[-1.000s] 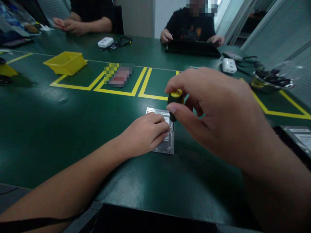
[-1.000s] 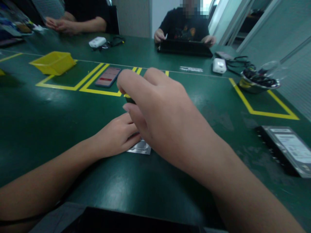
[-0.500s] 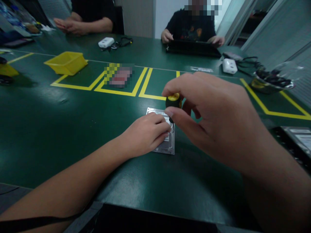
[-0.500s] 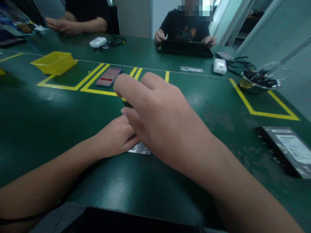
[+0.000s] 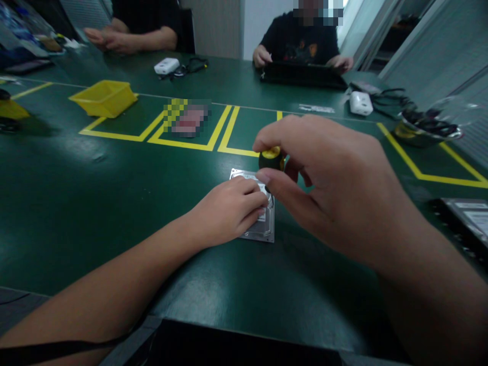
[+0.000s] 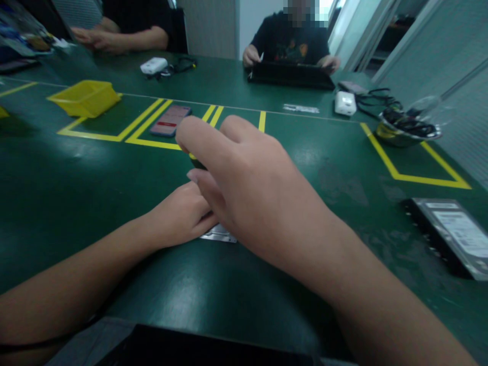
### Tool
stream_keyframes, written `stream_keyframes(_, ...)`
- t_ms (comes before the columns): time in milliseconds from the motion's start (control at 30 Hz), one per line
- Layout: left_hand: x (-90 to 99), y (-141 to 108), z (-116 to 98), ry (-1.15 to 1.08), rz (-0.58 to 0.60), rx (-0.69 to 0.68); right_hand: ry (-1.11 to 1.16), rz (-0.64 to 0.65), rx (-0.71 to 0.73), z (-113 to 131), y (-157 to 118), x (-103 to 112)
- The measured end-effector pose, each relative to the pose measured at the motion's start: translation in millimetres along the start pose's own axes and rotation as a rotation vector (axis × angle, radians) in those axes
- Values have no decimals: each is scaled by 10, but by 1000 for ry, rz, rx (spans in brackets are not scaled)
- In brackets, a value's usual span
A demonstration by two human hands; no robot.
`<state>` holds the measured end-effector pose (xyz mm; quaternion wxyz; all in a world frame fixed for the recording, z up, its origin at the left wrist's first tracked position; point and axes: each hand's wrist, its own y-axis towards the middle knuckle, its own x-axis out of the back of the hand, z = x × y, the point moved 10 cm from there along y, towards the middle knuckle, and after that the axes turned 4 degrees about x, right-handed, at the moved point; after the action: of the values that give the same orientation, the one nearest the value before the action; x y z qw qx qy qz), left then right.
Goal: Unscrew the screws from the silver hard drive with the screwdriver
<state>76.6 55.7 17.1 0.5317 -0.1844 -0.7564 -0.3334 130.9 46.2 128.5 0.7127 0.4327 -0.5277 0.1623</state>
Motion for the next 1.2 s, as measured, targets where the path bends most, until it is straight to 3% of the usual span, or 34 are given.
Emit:
stream_keyframes(433,17,-1,-10,-2,-17,-8,35,-3,10,21,-2,-13)
stream_keyframes(800,111,-45,-28,-4,-93,37,177,90,56,141,-10,-257)
stream_keyframes(1200,25,-6,-16,-11,4,-4,-43,-128,-3,7,4,123)
